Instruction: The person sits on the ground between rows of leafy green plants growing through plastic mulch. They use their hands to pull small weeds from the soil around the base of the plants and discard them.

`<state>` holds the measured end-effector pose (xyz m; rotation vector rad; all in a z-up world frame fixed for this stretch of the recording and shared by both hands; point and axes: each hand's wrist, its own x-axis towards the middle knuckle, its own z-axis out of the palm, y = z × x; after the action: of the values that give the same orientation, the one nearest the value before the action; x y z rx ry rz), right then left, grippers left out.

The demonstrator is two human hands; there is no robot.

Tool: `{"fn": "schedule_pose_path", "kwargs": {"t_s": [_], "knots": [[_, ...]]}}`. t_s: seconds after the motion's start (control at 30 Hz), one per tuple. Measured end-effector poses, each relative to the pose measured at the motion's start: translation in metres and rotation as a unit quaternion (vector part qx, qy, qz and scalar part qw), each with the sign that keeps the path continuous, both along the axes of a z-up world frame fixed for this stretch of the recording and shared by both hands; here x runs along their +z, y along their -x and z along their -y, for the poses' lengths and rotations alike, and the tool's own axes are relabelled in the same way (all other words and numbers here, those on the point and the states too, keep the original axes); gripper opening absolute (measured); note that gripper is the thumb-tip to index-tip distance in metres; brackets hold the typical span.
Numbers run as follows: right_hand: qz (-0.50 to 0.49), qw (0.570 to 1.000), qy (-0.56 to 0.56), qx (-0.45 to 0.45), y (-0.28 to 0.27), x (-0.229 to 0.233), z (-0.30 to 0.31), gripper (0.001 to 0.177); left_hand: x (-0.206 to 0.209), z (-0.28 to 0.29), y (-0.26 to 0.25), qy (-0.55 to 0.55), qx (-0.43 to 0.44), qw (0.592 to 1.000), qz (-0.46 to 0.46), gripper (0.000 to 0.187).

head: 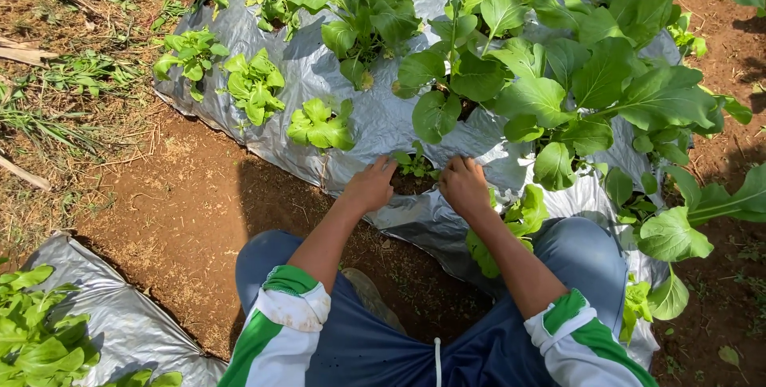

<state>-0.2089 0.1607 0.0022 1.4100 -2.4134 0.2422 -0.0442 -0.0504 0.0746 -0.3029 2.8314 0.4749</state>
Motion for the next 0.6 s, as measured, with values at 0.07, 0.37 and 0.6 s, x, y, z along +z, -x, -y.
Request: {"fn": "schedule_pose_path", "kwargs": {"t_s": [0.07,0.37,0.6], "knots": [[0.131,0.991,-0.008,0.035,-0.007,0.015,0.001,0.010,0.020,-0.008,0.006,-0.024,0.015,1.000,-0.009,0.061],[0.435,0.894,-0.042,0.099,-0.004,0.105,0.014,0.013,-0.005,-0.019,0.023,-0.144,-0.001,0.989,0.025,0.080],[0.376,0.915,-0.042,0.143,0.003,0.117,0.026,0.048,-0.003,-0.040,0.019,-0.171,-0.084,0.981,0.040,0.066]]}}
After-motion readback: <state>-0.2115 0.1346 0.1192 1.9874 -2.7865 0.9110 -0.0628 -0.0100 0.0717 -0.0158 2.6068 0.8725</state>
